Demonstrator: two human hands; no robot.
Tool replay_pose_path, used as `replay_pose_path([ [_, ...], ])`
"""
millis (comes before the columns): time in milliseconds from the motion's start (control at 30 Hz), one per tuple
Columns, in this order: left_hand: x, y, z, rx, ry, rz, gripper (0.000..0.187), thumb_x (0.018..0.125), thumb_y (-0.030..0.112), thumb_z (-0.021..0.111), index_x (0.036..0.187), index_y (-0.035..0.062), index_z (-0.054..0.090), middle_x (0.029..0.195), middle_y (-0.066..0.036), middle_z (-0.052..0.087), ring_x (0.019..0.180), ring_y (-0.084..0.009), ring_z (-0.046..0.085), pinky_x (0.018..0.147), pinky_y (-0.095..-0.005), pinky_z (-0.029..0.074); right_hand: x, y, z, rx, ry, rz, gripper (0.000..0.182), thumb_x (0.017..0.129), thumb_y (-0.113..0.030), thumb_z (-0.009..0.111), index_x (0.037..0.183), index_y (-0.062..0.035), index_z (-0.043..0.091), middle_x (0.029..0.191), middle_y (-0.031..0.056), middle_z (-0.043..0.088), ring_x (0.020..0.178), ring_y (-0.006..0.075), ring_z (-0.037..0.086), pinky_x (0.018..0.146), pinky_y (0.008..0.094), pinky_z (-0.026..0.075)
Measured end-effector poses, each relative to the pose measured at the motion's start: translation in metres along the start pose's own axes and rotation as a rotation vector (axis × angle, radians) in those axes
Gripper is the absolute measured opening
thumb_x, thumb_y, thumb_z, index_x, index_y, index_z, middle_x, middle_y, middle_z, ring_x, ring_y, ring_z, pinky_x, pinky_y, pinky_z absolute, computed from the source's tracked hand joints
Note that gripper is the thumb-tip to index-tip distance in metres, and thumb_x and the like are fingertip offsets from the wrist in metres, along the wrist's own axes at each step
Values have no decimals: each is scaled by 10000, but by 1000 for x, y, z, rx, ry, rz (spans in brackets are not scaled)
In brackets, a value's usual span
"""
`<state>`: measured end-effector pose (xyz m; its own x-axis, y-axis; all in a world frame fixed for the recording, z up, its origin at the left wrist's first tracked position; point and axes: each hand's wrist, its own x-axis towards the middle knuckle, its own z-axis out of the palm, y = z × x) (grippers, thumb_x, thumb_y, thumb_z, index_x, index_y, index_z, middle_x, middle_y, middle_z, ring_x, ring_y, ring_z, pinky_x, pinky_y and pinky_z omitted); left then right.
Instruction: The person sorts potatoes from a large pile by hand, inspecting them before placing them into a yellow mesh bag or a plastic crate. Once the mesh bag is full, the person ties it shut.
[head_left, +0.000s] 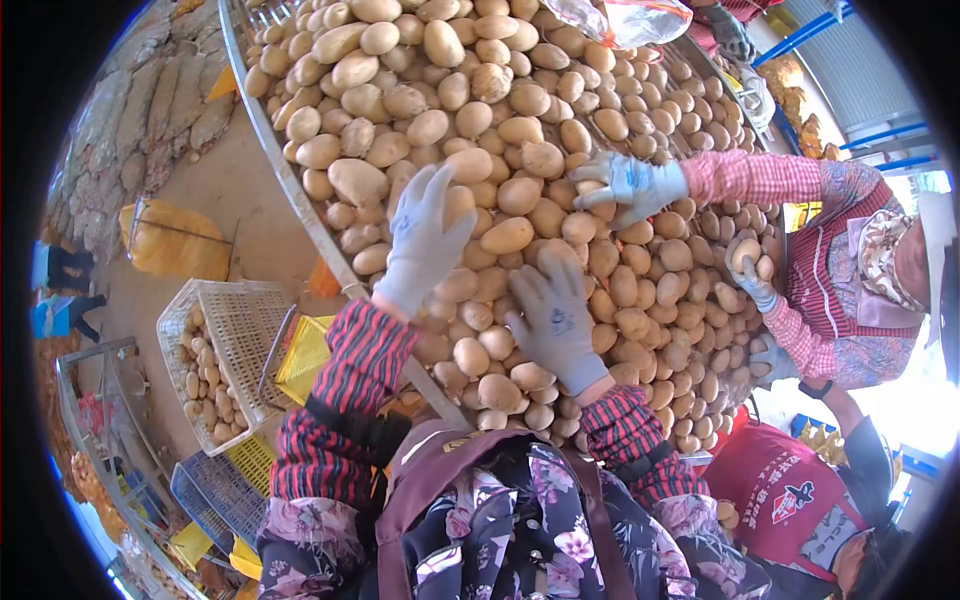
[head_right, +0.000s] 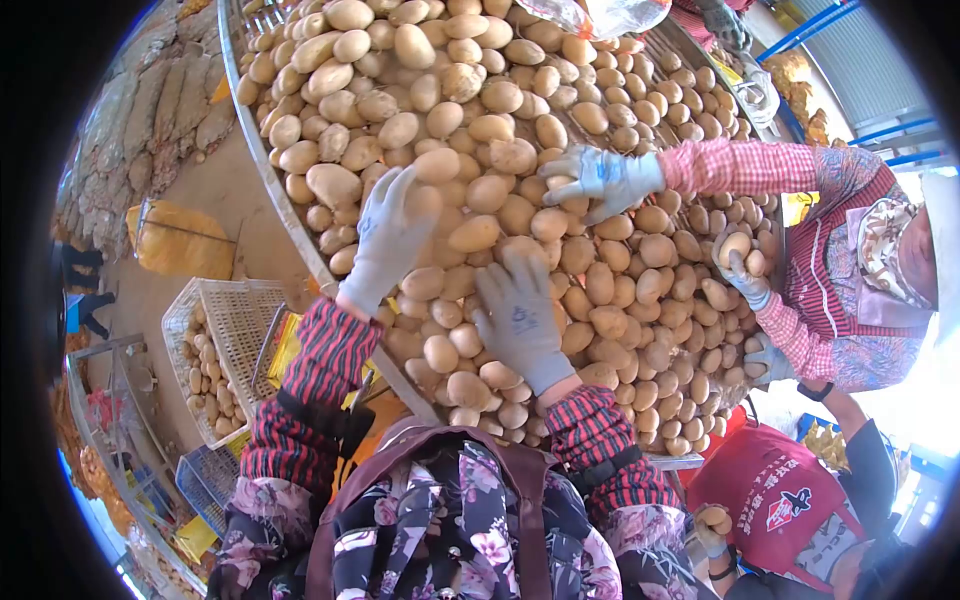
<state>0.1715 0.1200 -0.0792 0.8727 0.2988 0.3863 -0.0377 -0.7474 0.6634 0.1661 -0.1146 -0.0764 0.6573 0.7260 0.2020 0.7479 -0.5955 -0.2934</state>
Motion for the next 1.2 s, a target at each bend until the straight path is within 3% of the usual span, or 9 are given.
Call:
replay_pose_path([
  [233, 55, 30, 52, 345, -14, 377, 423, 848, 295, 696, 1223, 107, 641, 1304, -140, 580, 1259, -361, 503, 1094, -438, 369, -56, 126, -8, -224, 278, 480, 289, 822, -153, 695, 1107, -108, 673, 1155, 115, 644, 1194, 351, 537, 1029, 496, 401],
  [267, 59, 41, 64, 331, -336, 410, 327, 850, 281, 688, 1137, 128, 653, 1228, -109, 591, 1187, -341, 528, 1033, -443, 393, -61, 136, -15, -194, 311, 518, 276, 823, -150, 697, 1094, -107, 677, 1141, 112, 650, 1177, 346, 548, 1021, 486, 408],
  [300, 61, 46, 72, 312, -660, 434, 232, 852, 267, 680, 1051, 149, 664, 1152, -77, 603, 1116, -321, 554, 972, -449, 417, -64, 144, -18, -143, 345, 528, 262, 823, -147, 699, 1081, -105, 682, 1128, 108, 656, 1161, 341, 560, 1013, 477, 416],
  [600, 67, 63, 112, 819, -826, 604, 177, 853, 216, 674, 1009, 137, 641, 987, -42, 610, 943, -226, 621, 784, -373, 460, 80, 130, -6, 208, 208, 244, 261, 857, -124, 648, 1113, -90, 689, 1182, 121, 657, 1153, 343, 583, 1016, 430, 444],
  [900, 6, 65, -18, -1493, -399, -710, 461, 866, 189, 697, 1277, 43, 547, 1237, -126, 621, 1130, -289, 631, 1028, -445, 493, 96, 124, 33, -31, -4, 271, 644, 788, -284, 735, 1361, -116, 494, 1255, 119, 593, 1162, 341, 568, 958, 450, 446],
  [1000, -27, 67, -17, -1875, -333, -1084, 488, 893, 271, 679, 1299, 51, 520, 1269, -144, 590, 1188, -327, 594, 994, -495, 514, 108, 125, 33, -153, -25, 323, 591, 764, -334, 765, 1275, -109, 569, 1141, 118, 634, 1084, 323, 601, 915, 455, 453],
  [1033, -56, 44, 0, -1387, -388, -560, 520, 942, 321, 590, 1378, 54, 489, 1339, -168, 565, 1255, -346, 555, 966, -525, 524, 99, 120, 22, 74, 18, 365, 560, 768, -359, 772, 1235, -101, 604, 1104, 125, 656, 1068, 311, 619, 914, 447, 462],
  [1100, -67, 22, 12, -2348, -474, -873, 554, 968, 340, 533, 1445, 66, 464, 1359, -199, 566, 1256, -354, 562, 909, -490, 563, 90, 101, -25, 528, -42, 505, 530, 787, -433, 773, 1168, -82, 660, 1064, 127, 696, 1052, 281, 649, 919, 421, 481],
  [1200, -35, 71, -12, -1961, -472, -1068, 552, 985, 328, 516, 1452, 37, 474, 1297, -208, 615, 1126, -343, 646, 844, -426, 595, 73, 81, -59, 985, -262, 344, 564, 905, -527, 690, 1197, -45, 665, 1154, 117, 702, 1113, 234, 640, 955, 361, 494],
])
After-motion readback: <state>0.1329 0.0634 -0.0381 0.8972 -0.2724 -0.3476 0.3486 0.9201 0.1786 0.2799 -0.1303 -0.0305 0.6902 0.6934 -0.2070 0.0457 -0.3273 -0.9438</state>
